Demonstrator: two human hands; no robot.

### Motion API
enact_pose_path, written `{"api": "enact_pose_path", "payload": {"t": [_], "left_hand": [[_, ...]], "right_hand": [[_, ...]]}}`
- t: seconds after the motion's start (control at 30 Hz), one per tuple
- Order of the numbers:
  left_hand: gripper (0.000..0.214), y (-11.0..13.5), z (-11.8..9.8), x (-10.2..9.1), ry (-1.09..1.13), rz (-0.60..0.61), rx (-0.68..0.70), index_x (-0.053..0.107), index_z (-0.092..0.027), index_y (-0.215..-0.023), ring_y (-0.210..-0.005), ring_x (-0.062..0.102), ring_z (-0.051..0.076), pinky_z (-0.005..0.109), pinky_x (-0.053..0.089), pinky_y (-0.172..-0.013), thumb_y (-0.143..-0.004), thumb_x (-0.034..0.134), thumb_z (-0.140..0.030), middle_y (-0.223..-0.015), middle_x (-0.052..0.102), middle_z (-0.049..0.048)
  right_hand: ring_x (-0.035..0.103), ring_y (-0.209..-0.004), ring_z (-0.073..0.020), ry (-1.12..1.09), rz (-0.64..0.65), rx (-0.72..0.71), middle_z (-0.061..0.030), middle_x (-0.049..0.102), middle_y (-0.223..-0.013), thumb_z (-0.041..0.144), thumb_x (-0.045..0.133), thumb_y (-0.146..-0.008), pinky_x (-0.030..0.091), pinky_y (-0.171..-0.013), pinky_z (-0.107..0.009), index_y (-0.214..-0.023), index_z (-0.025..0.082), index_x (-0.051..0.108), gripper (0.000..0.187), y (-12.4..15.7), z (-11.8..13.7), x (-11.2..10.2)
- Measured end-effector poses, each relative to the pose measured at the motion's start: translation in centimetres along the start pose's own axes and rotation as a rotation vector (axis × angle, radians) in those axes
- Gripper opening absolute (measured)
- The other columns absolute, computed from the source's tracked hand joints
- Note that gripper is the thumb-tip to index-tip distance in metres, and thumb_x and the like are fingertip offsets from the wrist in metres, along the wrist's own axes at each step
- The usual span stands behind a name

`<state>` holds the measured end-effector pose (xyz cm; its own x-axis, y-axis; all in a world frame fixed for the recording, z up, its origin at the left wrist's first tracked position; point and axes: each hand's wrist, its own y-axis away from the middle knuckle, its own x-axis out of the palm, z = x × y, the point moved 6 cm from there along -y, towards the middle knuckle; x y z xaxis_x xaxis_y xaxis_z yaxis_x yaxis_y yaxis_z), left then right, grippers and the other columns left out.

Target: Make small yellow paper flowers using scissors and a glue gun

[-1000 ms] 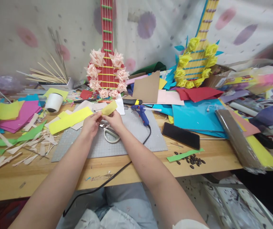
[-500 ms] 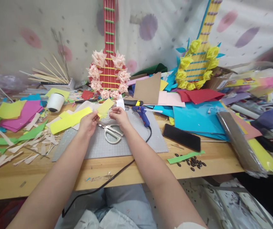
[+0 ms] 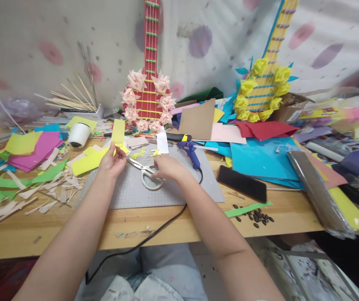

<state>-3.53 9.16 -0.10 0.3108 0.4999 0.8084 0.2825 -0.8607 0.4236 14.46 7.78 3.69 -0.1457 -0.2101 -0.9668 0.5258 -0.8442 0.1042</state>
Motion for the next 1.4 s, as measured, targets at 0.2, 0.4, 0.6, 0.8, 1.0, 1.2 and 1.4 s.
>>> {"api": "enact_pose_path", "payload": {"t": [0.2, 0.4, 0.6, 0.8, 1.0, 1.2, 1.4], "left_hand": [[0.012, 0.0, 0.7, -0.1, 0.166, 0.007, -0.099, 0.051, -0.013, -0.072, -0.047, 0.048, 0.001, 0.009, 0.043, -0.046, -0.082, 0.052, -0.017, -0.056, 0.048, -0.0045], [0.014, -0.2, 0.3, -0.4, 0.19, -0.001, -0.051, 0.052, -0.012, -0.07, -0.047, 0.049, 0.0, 0.008, 0.044, -0.046, -0.084, 0.05, -0.017, -0.054, 0.05, -0.0046], [0.02, 0.0, 0.0, -0.5, 0.185, 0.016, -0.057, 0.051, -0.013, -0.066, -0.045, 0.049, 0.0, 0.007, 0.04, -0.043, -0.085, 0.048, -0.018, -0.052, 0.051, -0.0048], [0.022, -0.1, 0.3, -0.6, 0.154, 0.061, -0.06, 0.053, -0.015, -0.062, -0.047, 0.05, 0.001, 0.009, 0.034, -0.039, -0.083, 0.05, -0.022, -0.05, 0.052, -0.0039], [0.028, -0.6, 1.4, -1.3, 0.065, 0.018, -0.108, 0.054, -0.016, -0.058, -0.042, 0.043, 0.004, 0.016, 0.04, -0.046, -0.08, 0.055, -0.033, -0.051, 0.052, -0.0036], [0.029, -0.3, 1.7, -1.4, 0.039, 0.008, -0.101, 0.057, -0.018, -0.057, -0.054, 0.056, 0.009, 0.025, 0.047, -0.064, -0.081, 0.052, -0.033, -0.055, 0.055, -0.0029], [0.033, -0.3, 1.8, -1.4, -0.009, 0.029, -0.148, 0.059, -0.018, -0.057, -0.054, 0.056, 0.01, 0.023, 0.047, -0.061, -0.082, 0.049, -0.037, -0.056, 0.058, -0.0017]], "right_hand": [[0.055, -0.092, -0.0203, 0.089, -0.012, -0.069, -0.0098, 0.062, -0.098, 0.043, 0.059, -0.073, 0.036, -0.067, -0.025, -0.092, 0.017, 0.057, 0.032, 0.8, 1.3, 0.7], [0.058, -0.078, -0.0187, 0.161, 0.015, 0.038, -0.0105, 0.064, -0.091, 0.033, 0.051, -0.074, 0.032, -0.058, -0.025, -0.087, 0.014, 0.058, 0.024, 0.7, 2.0, 0.9], [0.053, -0.068, -0.0118, -0.324, 0.048, 0.075, -0.0009, 0.062, -0.081, 0.033, 0.052, -0.072, 0.033, -0.055, -0.02, -0.085, 0.018, 0.055, 0.02, 1.3, -0.7, -1.1], [0.052, -0.075, -0.0136, -0.465, -0.293, 0.12, -0.0035, 0.057, -0.091, 0.051, 0.059, -0.065, 0.037, -0.061, -0.023, -0.096, 0.017, 0.048, 0.048, -0.4, 1.1, 0.1], [0.056, -0.082, -0.0195, -0.279, -0.213, 0.094, -0.0085, 0.061, -0.092, 0.063, 0.046, -0.071, 0.037, -0.066, -0.028, -0.094, 0.017, 0.048, 0.051, -2.5, 4.9, 1.8], [0.061, -0.085, -0.0264, -0.274, -0.107, 0.176, -0.0103, 0.064, -0.096, 0.07, 0.038, -0.071, 0.04, -0.066, -0.031, -0.098, 0.018, 0.048, 0.059, -3.3, 5.8, 2.5], [0.061, -0.086, -0.0282, -0.279, -0.118, 0.191, -0.0108, 0.065, -0.096, 0.073, 0.035, -0.07, 0.042, -0.066, -0.033, -0.099, 0.019, 0.049, 0.062, -3.3, 6.1, 2.9]]}}
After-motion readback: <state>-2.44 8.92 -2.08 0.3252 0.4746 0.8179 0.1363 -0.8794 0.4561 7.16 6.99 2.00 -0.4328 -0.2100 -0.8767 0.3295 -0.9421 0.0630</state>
